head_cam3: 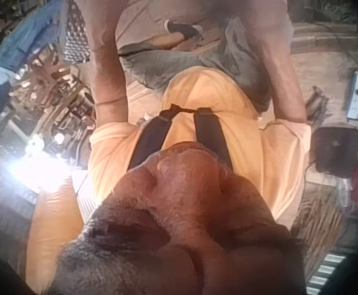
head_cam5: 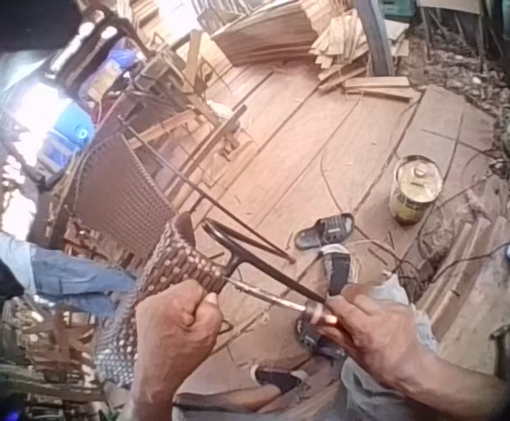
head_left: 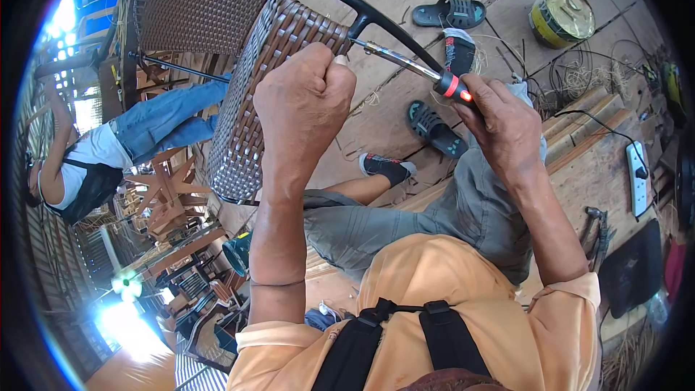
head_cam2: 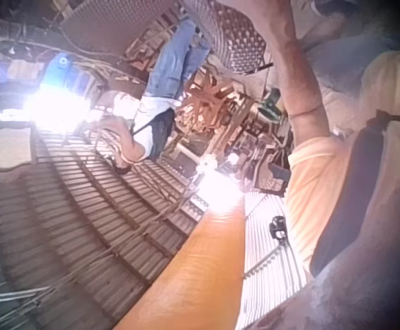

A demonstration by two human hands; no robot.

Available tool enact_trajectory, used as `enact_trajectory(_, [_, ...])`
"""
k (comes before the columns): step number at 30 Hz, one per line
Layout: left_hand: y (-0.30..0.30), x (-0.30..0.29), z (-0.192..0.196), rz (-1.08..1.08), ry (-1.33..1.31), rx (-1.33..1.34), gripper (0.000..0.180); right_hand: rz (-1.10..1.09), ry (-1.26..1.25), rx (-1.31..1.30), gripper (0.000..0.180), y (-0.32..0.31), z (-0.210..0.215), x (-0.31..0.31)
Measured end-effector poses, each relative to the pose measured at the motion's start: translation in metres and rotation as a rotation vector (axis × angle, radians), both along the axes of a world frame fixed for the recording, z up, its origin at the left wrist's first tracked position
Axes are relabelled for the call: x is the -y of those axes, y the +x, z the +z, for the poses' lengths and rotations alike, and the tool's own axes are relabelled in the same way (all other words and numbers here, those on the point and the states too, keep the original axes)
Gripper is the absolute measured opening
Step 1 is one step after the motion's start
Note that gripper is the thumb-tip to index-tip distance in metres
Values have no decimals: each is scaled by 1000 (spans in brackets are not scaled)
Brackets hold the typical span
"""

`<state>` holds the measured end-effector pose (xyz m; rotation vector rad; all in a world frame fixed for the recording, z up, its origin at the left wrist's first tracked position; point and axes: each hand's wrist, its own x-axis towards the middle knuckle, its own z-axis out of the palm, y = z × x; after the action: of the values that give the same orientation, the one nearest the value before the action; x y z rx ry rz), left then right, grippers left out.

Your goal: Repairing the plastic weave of a chair using a heated tool to bond synthetic strands together.

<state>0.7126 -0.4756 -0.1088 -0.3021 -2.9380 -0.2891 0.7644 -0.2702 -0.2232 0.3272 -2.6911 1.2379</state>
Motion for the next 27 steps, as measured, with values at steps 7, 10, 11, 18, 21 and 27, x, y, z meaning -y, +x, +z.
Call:
enact_trajectory(7, [-3, 3, 2, 44, 73, 86, 14, -57, -32, -47, 33, 1, 0, -4])
enact_trajectory(10, [-2, 3, 5, 56, 83, 120, 15, -91, -58, -13, 32, 3, -1, -7])
enact_trajectory(11, [-3, 3, 5, 52, 84, 122, 15, -90, -80, -10, 32, 4, -1, -8])
enact_trajectory(18, [-2, 4, 5, 47, 82, 163, 20, -40, -100, -21, 31, 0, -5, -3])
enact_trajectory(21, [-2, 3, 7, 53, 88, 163, 20, -21, -124, -23, 30, -1, -3, -2])
enact_trajectory(27, [-3, 3, 6, 46, 91, 151, 18, -5, -86, 9, 31, -1, -4, 2])
